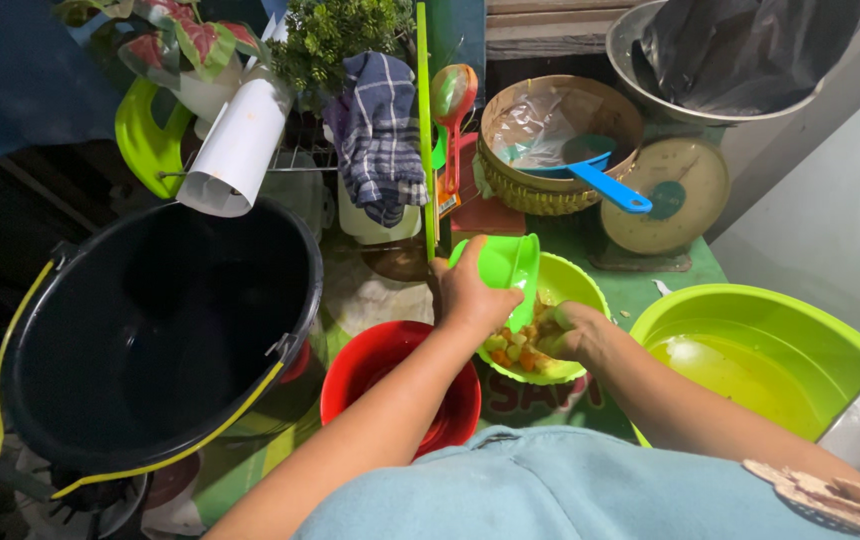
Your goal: The person washes chopped orange and yellow vegetables in a red bowl filled with water, then transfers them to a green bowl. They rinse the red bowl and pour the water into a larger green basin, repeating the process with fresh water from a black bucket.
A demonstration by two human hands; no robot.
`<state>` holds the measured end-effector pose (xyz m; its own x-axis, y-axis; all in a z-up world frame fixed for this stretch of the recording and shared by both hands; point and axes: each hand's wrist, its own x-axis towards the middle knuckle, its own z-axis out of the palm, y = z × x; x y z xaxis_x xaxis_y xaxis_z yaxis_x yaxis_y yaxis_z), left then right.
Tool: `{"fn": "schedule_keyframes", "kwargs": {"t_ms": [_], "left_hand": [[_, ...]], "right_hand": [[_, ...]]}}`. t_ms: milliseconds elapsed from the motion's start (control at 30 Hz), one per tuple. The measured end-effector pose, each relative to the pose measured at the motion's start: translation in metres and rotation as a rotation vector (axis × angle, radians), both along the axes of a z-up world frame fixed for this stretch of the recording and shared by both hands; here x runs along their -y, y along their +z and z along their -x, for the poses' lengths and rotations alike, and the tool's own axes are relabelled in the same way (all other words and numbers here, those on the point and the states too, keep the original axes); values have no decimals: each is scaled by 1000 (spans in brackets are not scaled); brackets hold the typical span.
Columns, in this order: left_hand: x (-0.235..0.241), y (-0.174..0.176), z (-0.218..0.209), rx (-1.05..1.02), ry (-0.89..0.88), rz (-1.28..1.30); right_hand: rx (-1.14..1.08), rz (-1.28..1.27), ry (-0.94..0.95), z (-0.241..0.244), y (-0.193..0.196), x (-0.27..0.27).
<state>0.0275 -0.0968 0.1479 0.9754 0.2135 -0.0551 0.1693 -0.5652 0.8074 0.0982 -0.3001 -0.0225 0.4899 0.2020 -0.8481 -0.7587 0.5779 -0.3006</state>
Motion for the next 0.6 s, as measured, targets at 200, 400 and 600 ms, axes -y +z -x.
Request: {"fn": "schedule_keyframes", "kwargs": {"t_ms": [200, 400, 600], "left_hand": [[7, -1, 6, 256, -94, -30], [7, 11, 21, 320, -281, -3], [4, 22, 31, 439, -462, -190]], "right_hand": [[28, -20, 25, 2, 3, -7], [84, -55, 57, 7, 15, -17], [288, -144, 131, 22, 52, -26]]}}
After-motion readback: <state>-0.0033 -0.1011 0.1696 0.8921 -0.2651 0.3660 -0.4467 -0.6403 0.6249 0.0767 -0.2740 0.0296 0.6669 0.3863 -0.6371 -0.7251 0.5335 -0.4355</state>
